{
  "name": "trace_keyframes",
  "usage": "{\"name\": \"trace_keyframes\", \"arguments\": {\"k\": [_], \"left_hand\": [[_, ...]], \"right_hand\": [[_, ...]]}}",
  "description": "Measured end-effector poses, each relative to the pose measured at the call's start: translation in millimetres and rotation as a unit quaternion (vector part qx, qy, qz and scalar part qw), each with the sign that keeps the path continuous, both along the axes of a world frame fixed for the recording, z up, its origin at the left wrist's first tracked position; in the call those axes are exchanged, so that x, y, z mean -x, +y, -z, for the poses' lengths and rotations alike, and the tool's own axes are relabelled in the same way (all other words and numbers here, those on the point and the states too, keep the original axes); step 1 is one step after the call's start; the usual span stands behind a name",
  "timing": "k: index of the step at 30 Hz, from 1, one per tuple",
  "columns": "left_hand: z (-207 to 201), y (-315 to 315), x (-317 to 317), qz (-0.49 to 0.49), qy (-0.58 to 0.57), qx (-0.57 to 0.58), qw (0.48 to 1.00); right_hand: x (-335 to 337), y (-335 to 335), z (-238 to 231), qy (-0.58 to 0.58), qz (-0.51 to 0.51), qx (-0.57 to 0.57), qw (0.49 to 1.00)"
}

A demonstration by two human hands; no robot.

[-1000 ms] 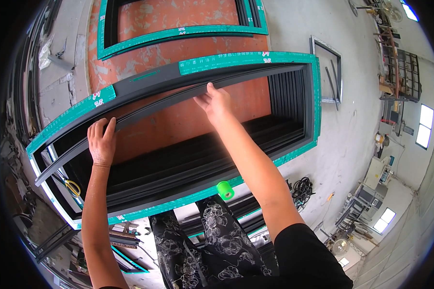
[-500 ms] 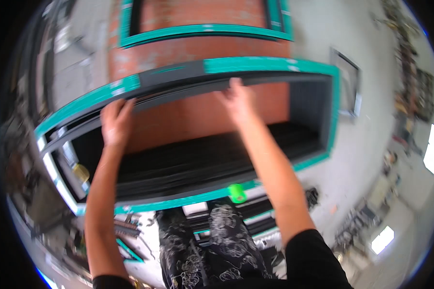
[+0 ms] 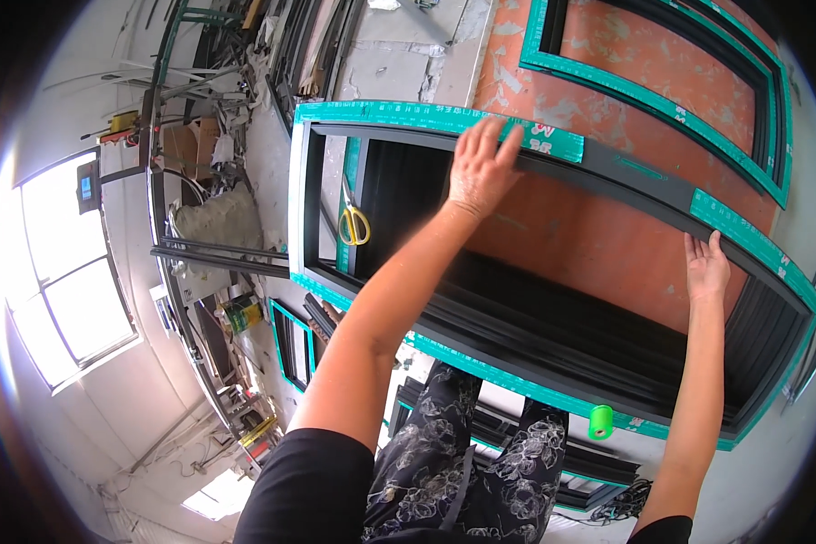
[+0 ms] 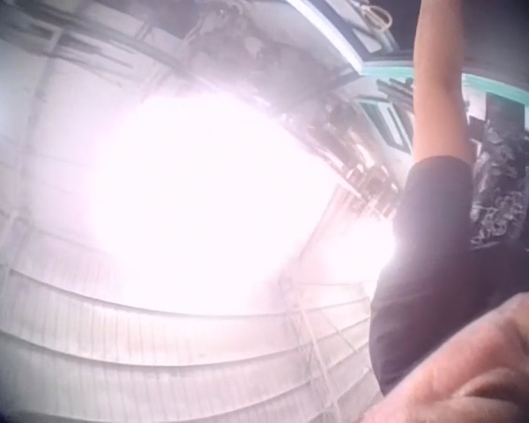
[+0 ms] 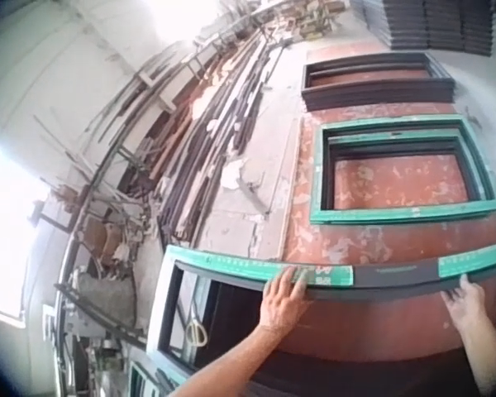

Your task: The person trims tape from a frame using shears, fits a rubber seal into the frame groove by hand, and applies tape to the corners of another frame.

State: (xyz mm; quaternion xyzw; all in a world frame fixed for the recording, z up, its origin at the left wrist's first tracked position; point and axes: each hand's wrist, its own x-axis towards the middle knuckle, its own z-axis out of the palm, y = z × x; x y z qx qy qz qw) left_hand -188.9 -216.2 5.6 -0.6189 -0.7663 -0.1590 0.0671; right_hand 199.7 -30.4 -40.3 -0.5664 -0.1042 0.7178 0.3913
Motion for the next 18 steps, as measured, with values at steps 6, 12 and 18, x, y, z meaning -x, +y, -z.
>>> {"name": "trace_keyframes", "arguments": {"k": [6,12,18], "left_hand": [[-0.4,3.2,48.0,0.027,0.020,0.092,0.995],[12.1,6.1,68.1,0.112,0.054,0.059,0.991],[21.7,12.6,81.4,0.141,0.086,0.024,0.986]], "right_hand": [[-4.0,-6.3,0.3,0.002,-0.004,-0.035,0.999],[-10.7,-7.5,14.0,-0.004,0.000,-0.056,0.998],[-13.3,-4.4,16.5,0.004,0.034,-0.024,0.999]]}}
